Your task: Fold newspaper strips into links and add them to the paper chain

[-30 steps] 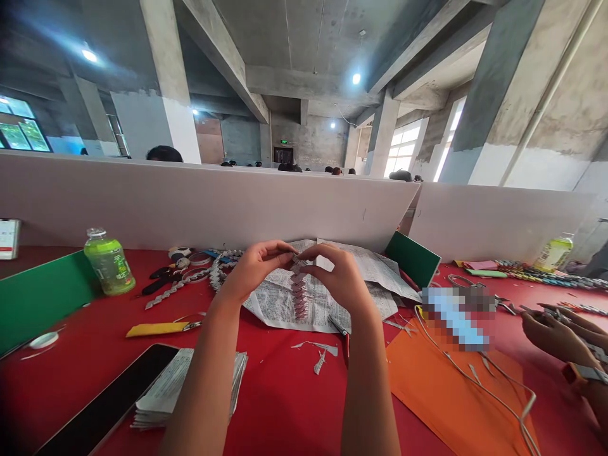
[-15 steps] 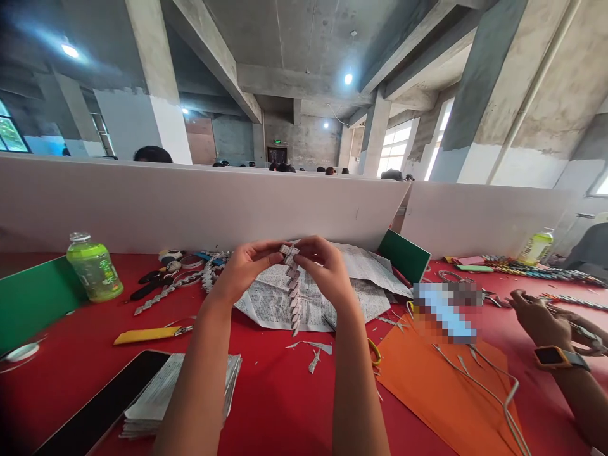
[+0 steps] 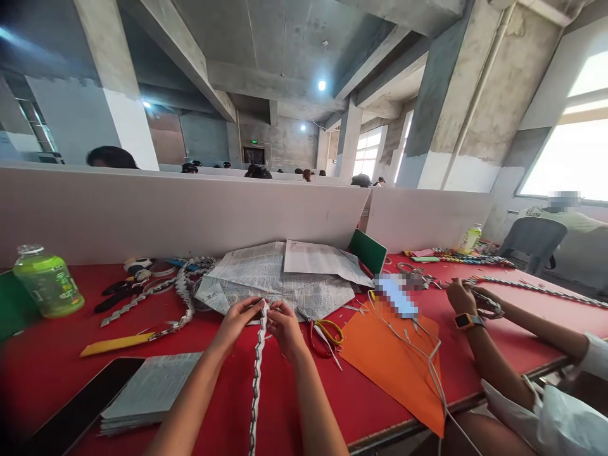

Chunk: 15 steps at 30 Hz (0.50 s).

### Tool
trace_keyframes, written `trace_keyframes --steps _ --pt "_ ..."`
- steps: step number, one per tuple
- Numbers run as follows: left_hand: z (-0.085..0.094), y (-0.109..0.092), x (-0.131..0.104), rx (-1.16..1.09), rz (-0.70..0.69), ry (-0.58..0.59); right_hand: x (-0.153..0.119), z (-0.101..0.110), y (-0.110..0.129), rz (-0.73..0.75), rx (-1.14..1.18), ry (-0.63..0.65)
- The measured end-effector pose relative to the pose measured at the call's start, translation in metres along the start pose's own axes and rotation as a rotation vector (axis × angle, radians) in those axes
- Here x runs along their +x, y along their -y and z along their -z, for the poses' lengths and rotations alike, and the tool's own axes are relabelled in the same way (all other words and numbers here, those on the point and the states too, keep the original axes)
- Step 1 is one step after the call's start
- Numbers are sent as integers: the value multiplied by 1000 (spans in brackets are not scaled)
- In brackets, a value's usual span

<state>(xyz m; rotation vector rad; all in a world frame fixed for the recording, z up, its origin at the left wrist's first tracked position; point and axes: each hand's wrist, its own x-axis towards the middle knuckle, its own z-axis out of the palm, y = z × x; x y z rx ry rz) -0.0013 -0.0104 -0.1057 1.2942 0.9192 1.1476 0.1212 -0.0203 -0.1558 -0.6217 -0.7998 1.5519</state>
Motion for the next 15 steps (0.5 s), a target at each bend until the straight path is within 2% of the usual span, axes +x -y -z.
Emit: trace_keyframes --steps 3,6,11,15 --pt "9 34 -14 -52 51 -77 -12 8 -17 -70 -90 -27" --pt "16 54 -30 -19 79 -119 -21 11 -29 -11 -338 -62" --pt "19 66 -43 147 -6 -205 -29 12 -36 166 -608 -56" --pt "19 67 -40 199 -52 -171 -29 11 -36 201 -647 -44"
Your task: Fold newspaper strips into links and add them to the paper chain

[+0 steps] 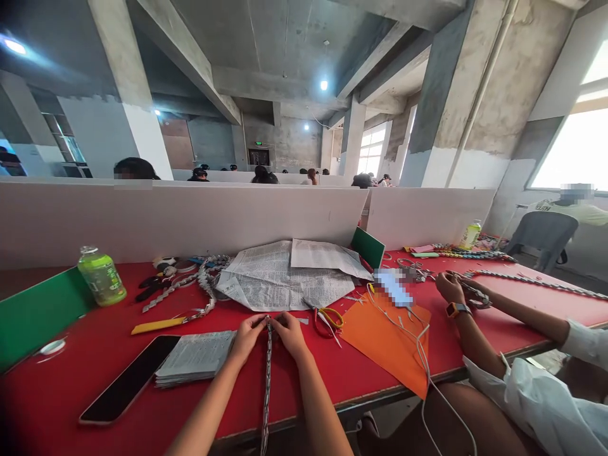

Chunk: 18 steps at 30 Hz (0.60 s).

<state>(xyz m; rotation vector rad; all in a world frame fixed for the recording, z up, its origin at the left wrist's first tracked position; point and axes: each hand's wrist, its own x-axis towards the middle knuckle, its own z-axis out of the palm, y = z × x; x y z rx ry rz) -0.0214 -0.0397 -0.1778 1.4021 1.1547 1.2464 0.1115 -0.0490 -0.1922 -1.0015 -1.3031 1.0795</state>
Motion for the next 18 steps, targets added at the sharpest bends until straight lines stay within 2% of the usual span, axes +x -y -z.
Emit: trace_keyframes --steps 8,15,18 --pt "0 7 12 -49 8 9 2 0 2 -70 118 75" --pt "-6 12 17 -38 -20 0 1 2 5 -65 114 38" --pt "-4 7 10 94 -123 -20 -1 5 6 -17 6 -18"
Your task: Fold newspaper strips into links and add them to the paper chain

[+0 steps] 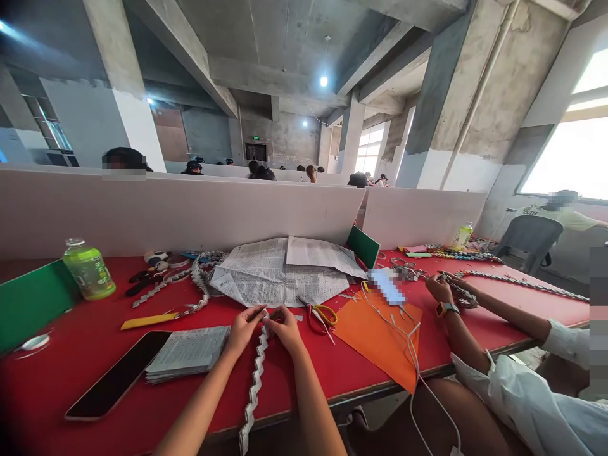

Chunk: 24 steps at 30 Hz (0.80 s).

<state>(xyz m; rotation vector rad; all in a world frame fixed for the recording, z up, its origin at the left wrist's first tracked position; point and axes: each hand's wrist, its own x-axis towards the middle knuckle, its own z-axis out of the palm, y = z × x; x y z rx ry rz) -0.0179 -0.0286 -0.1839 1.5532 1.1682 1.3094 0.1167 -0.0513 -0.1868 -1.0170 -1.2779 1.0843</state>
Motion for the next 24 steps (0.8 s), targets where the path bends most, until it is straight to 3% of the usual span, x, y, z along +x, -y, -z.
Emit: trace_keyframes --steps 4,6,9,13,18,22,24 --pt "20 -14 -19 482 -241 -213 -2 9 -3 56 -369 -242" --pt "33 -21 -34 788 -224 -309 -1 16 -5 51 -515 -404" --pt "49 -22 -58 1126 -146 -396 1 27 -8 62 -539 -583" --pt "59 -7 -82 1342 -35 -304 3 37 -10 117 -399 -670" --pt "56 -1 -88 1450 83 -195 -1 47 -10 174 -344 -813" --pt "54 -9 -86 1458 126 -163 -5 58 -10 65 -324 -987" --pt "54 -11 -87 1449 142 -158 -7 59 -9 12 -362 -990"
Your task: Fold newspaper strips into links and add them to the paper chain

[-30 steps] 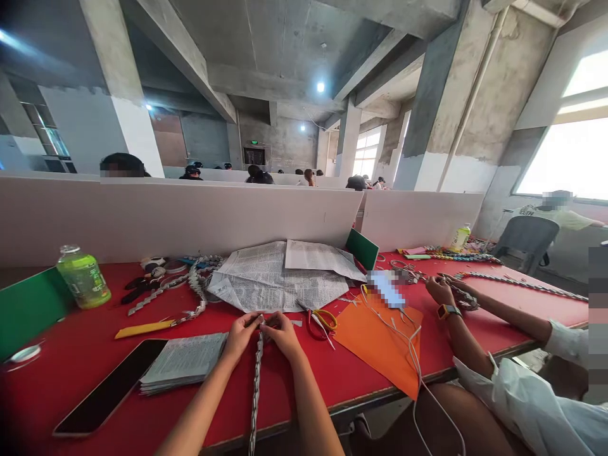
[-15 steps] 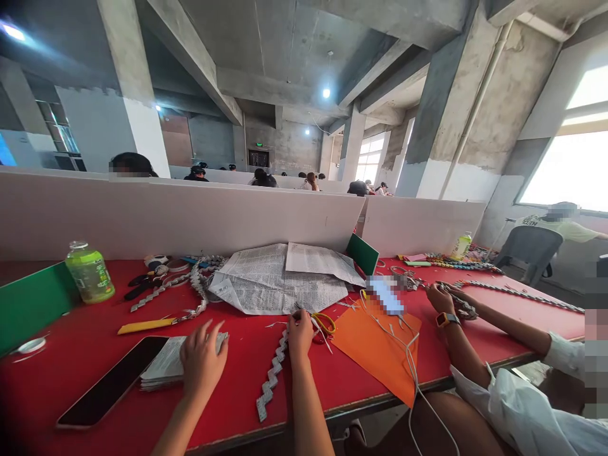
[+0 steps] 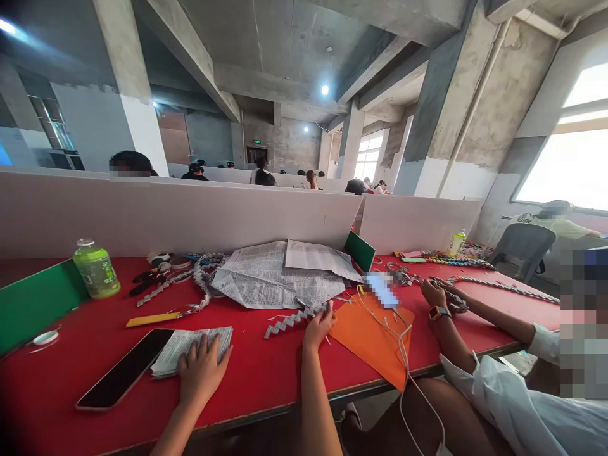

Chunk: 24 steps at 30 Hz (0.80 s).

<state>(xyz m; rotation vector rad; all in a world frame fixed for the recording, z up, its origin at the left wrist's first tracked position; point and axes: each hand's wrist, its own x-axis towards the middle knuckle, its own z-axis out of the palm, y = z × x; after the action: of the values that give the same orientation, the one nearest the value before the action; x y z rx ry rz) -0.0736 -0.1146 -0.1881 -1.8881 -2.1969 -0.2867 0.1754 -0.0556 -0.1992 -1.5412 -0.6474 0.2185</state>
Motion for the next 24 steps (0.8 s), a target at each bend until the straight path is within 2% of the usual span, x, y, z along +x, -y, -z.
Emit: trace_keyframes --steps 3,8,10,14,17,19,24 --pt "0 1 -1 -4 5 -4 -7 1 3 127 -131 92" --pt "-4 2 -2 -6 1 -41 -28 1 14 562 -447 335" --pt "-5 2 -2 -19 4 -47 -33 2 19 657 -526 429" --pt "-5 3 -1 -46 8 -68 -37 3 26 689 -560 663" --pt "-6 3 -1 -59 -2 -70 -38 4 27 784 -490 823" --pt "-6 3 -2 -61 -6 -61 -38 5 27 808 -455 855" --pt "-6 2 -2 -66 -1 -42 -38 6 30 740 -471 873"
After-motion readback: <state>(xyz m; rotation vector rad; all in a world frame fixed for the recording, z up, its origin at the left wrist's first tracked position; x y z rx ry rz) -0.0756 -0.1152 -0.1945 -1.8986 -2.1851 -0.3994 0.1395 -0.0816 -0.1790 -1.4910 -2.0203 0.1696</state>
